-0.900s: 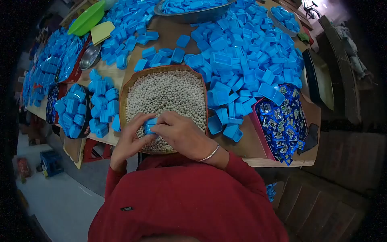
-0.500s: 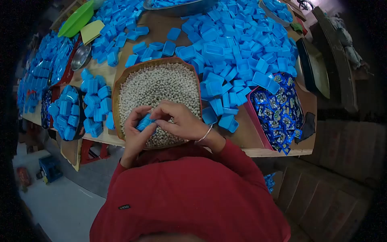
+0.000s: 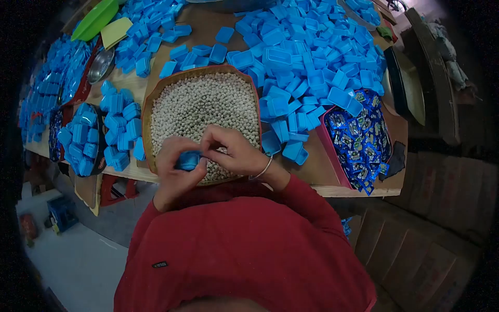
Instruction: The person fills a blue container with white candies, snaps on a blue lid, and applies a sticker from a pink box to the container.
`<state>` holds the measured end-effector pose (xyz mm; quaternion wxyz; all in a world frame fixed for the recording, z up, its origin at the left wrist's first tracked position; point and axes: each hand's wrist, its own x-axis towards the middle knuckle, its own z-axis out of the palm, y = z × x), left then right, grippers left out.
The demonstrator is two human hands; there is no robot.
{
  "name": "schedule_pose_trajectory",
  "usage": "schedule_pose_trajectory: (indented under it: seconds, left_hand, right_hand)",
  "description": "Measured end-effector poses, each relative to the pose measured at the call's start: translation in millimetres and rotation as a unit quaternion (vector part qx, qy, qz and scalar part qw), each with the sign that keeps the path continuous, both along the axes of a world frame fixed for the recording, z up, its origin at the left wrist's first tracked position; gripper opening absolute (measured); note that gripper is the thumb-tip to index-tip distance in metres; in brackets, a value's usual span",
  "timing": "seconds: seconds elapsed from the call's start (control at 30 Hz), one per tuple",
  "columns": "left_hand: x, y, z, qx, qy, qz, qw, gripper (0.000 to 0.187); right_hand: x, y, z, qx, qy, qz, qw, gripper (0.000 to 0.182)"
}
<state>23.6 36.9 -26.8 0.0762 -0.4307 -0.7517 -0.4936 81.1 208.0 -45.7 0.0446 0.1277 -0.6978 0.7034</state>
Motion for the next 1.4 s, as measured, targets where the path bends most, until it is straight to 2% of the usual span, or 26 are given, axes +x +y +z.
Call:
schedule_pose_trajectory:
  seconds: [0.07,0.1,0.13,0.17,0.2,0.23,0.3,0.4,0.5,0.53,0.6,0.67,0.73,0.77,0.83,0.93,1.03,1.13,1.23,1.3,1.37,1.4]
  left_hand:
    - [0,-1,-11,-0.019,-0.186,-0.037,0.982,0.026]
    - [-2,-3,-14,-0.029,-0.272,-0.049,0.961,0.026]
    - [-6,-1,-10,-0.024,-0.243,-0.016,0.970,0.027]
    - [-14,-3,-8,-0.008,-0.256,0.062,0.965,0.029]
    - [-26,-11,-6,0.010,-0.266,0.145,0.953,0.031]
    - [-46,-27,-11,-0.006,-0.170,0.217,0.961,0.033]
    - [-73,-58,-14,-0.061,-0.052,0.347,0.935,0.033]
    - [-99,-96,-42,-0.106,0.029,0.389,0.914,0.034]
    - [-113,-115,-37,-0.088,0.086,0.425,0.897,0.035]
    - [-119,-120,-31,-0.074,0.105,0.437,0.890,0.036]
    - [-138,-134,-17,-0.092,0.160,0.458,0.869,0.035]
    - [-161,-148,-11,-0.123,0.198,0.465,0.854,0.034]
    - [-181,-159,-18,-0.095,0.114,0.429,0.891,0.033]
    - [-189,-162,-19,-0.079,0.076,0.410,0.905,0.033]
    - [-171,-148,-1,-0.029,0.098,0.356,0.929,0.035]
    - [-135,-130,12,0.008,0.091,0.299,0.950,0.043]
    - [-118,-124,12,0.030,0.089,0.278,0.956,0.050]
    - [-112,-119,14,0.033,0.099,0.270,0.957,0.048]
    - [-118,-119,7,-0.024,0.123,0.295,0.947,0.046]
    - [-129,-125,-2,-0.062,0.103,0.350,0.929,0.046]
    - [-151,-136,-14,-0.087,0.087,0.399,0.908,0.046]
    - [-161,-142,-23,-0.097,0.077,0.411,0.903,0.046]
  right_hand:
    - [9,4,6,-0.015,-0.083,0.008,0.996,0.010]
    - [13,7,16,0.066,-0.058,-0.035,0.996,0.015]
    - [17,19,17,0.193,-0.008,-0.105,0.976,0.016]
    - [20,34,16,0.310,0.048,-0.170,0.934,0.018]
    - [24,48,22,0.408,0.049,-0.243,0.879,0.023]
    - [29,59,26,0.482,0.016,-0.297,0.824,0.023]
    - [35,86,-2,0.544,0.019,-0.325,0.773,0.023]
    - [37,110,-31,0.601,0.058,-0.312,0.733,0.022]
    - [25,91,-10,0.506,0.098,-0.316,0.797,0.018]
    - [25,84,-2,0.430,0.036,-0.270,0.861,0.018]
    - [24,69,2,0.275,-0.044,-0.185,0.942,0.026]
    - [22,40,13,0.305,-0.042,-0.184,0.934,0.044]
    - [20,27,15,0.368,-0.037,-0.168,0.914,0.057]
    - [19,25,18,0.402,-0.009,-0.144,0.904,0.058]
    - [17,22,29,0.467,0.045,-0.101,0.878,0.059]
    - [23,15,38,0.529,0.004,-0.103,0.842,0.050]
    - [27,13,36,0.611,-0.038,-0.075,0.787,0.033]
    - [23,4,29,0.662,-0.013,-0.040,0.749,0.016]
    - [9,-16,10,0.680,0.071,-0.014,0.730,0.007]
    - [-5,-28,5,0.637,0.074,0.002,0.767,0.010]
    - [-18,-22,-7,0.568,0.081,0.015,0.819,0.021]
    - [-16,-14,-6,0.513,0.044,0.012,0.857,0.025]
